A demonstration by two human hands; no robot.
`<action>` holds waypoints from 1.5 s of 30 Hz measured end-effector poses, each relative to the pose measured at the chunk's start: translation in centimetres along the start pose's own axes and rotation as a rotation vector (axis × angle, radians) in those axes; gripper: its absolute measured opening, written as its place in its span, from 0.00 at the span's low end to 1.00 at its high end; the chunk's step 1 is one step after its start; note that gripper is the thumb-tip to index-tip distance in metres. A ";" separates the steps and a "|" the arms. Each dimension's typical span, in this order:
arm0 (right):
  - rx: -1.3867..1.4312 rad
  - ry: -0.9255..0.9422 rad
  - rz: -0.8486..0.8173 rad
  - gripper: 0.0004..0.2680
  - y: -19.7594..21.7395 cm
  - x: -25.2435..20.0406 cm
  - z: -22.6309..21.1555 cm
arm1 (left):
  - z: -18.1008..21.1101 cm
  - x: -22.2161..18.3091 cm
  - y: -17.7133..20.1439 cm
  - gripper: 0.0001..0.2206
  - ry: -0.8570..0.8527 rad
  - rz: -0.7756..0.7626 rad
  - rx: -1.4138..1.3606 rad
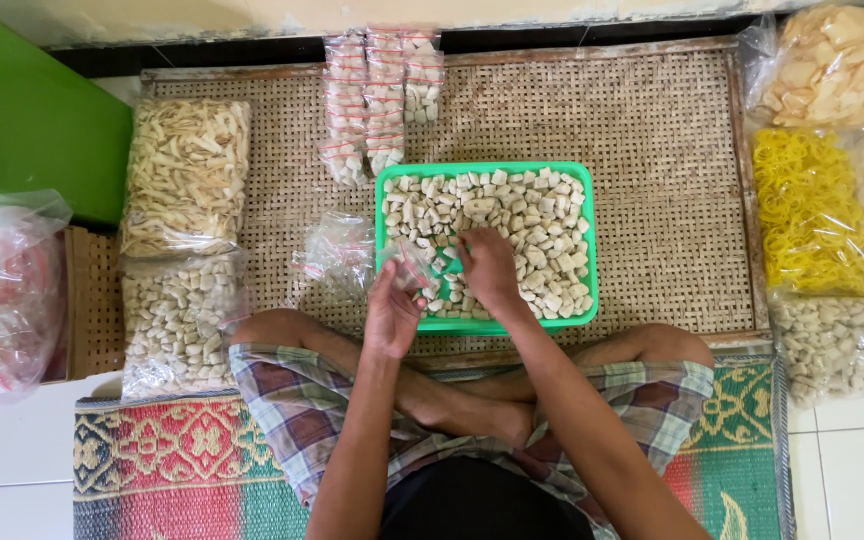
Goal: The person sits on a mat and packs small white food items from a green tray into small plastic bags. They fill each bag, tie it shut, and place it aside, repeating the process continuously.
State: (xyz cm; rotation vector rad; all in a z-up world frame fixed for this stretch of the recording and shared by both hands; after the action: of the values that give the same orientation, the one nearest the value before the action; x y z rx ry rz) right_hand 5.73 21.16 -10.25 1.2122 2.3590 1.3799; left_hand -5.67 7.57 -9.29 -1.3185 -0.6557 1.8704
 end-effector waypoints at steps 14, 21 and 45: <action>0.908 -0.310 0.147 0.08 16.0 -4.6 -8.5 | -1.2 -2.1 -5.6 0.06 -0.078 -0.081 0.319; 0.934 -0.290 0.127 0.08 16.2 -5.6 -8.5 | -0.9 -5.1 -9.0 0.04 -0.125 -0.083 0.520; 0.771 -0.062 0.108 0.07 17.7 -6.3 -8.5 | -2.7 -5.8 -9.2 0.15 -0.112 -0.096 0.618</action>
State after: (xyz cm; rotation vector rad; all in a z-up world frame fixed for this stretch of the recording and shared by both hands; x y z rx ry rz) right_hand 15.74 15.48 6.88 1.5187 2.9084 0.4040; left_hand 0.51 8.36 -0.04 -0.7719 -0.1573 1.8659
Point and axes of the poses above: each hand's wrist, its own x-axis towards the middle knuckle, its own y-axis out of the back of the hand, z = x × y, the point moved 8 cm from there along x, towards the middle knuckle, and after that the axes turned 10 degrees about y, right-handed, at the moved point
